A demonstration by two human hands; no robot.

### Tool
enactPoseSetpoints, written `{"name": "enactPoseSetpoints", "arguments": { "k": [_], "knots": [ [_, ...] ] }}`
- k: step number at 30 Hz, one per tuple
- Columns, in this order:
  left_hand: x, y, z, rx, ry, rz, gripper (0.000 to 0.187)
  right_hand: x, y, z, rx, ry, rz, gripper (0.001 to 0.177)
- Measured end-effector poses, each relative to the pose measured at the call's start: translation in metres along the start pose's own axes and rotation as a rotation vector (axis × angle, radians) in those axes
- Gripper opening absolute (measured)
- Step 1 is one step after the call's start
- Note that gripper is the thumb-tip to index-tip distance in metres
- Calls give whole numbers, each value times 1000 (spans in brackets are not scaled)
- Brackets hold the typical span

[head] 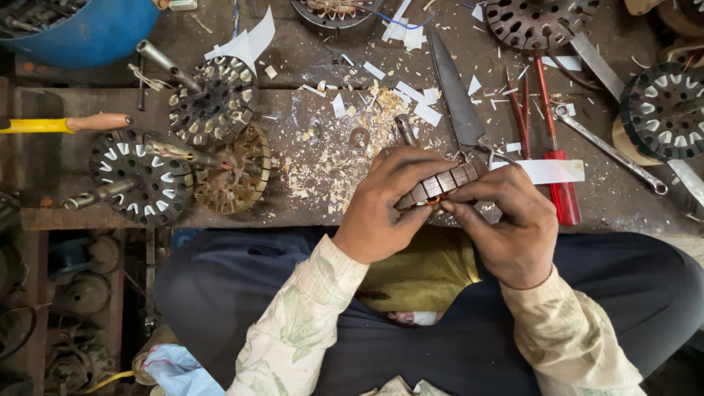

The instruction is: The person sits cross-legged on the floor and works on a motor armature. They use shears to cut small pieces of white insulating material and insert them into the slots of the armature. The person repeatedly cuts and places these pieces into the component.

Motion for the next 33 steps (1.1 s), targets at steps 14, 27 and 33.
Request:
{"name": "enactPoseSetpoints", "arguments": {
  "k": [14, 27, 33],
  "knots": [
    [-2, 0, -1, 0, 4, 9, 59, 2, 5, -4, -27, -32, 71, 19],
    [-2, 3, -1, -5, 0, -11, 61, 6, -11, -2, 76, -6, -85, 26],
    [-3, 3, -1, -20, -10, -10, 64, 7, -6, -4, 135, 22, -68, 27]
  ]
}}
Point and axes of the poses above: each hand's wrist, its own z-axis towards the middle knuckle, its own x-axis out of the back of the hand, y = z × x, the point moved 2 cm from there along z, towards the middle knuckle, and after that the axes turned 7 degrees about -x, right-handed, at the moved point
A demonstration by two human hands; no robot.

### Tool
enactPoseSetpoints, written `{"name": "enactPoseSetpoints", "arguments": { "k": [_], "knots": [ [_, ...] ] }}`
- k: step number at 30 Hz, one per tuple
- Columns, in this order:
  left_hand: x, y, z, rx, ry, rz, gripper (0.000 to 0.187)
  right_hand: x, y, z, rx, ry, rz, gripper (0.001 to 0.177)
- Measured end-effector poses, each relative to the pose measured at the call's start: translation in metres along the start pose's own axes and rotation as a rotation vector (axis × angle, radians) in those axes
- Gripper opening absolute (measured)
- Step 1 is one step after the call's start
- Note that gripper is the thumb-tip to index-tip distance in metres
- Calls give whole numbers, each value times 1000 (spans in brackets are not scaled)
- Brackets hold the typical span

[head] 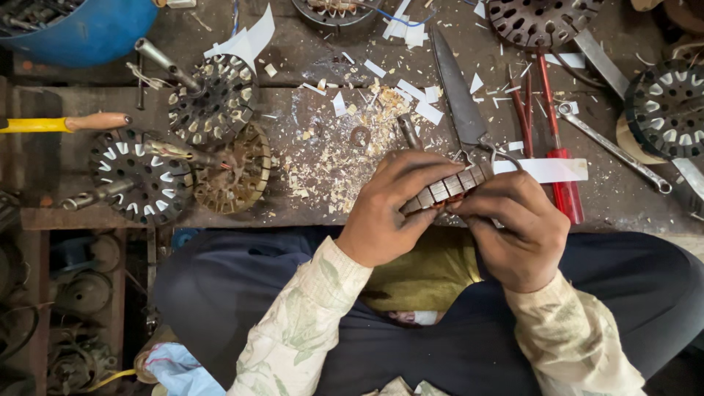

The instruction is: The person sits cross-legged on the floor and works on a motor armature. They use shears to cut small pieces of white insulating material and insert them into the slots of the armature. The person repeatedly cuts and places these pieces into the component.

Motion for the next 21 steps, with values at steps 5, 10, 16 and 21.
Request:
{"name": "enactPoseSetpoints", "arguments": {
  "k": [5, 10, 16, 21],
  "knots": [
    [0, 0, 1, 8, 2, 9, 65, -4, -4, 1, -22, 32, 13, 22],
    [2, 1, 1, 11, -3, -10, 65, -1, -4, 2, -48, -12, -50, 22],
    [0, 0, 2, 23, -3, -21, 63, -2, 2, 0, -17, -7, 21, 25],
    [1, 1, 1, 15, 7, 7, 63, -5, -1, 0, -25, 34, 21, 25]
  ]
}}
Point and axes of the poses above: each hand's wrist, its own z-axis towards the middle knuckle, its own x-axis out of the back of the hand, y = z × x, the point moved 2 cm from there along z, towards the middle knuckle, and after that the axes turned 7 degrees about -x, right-handed, at the moved point
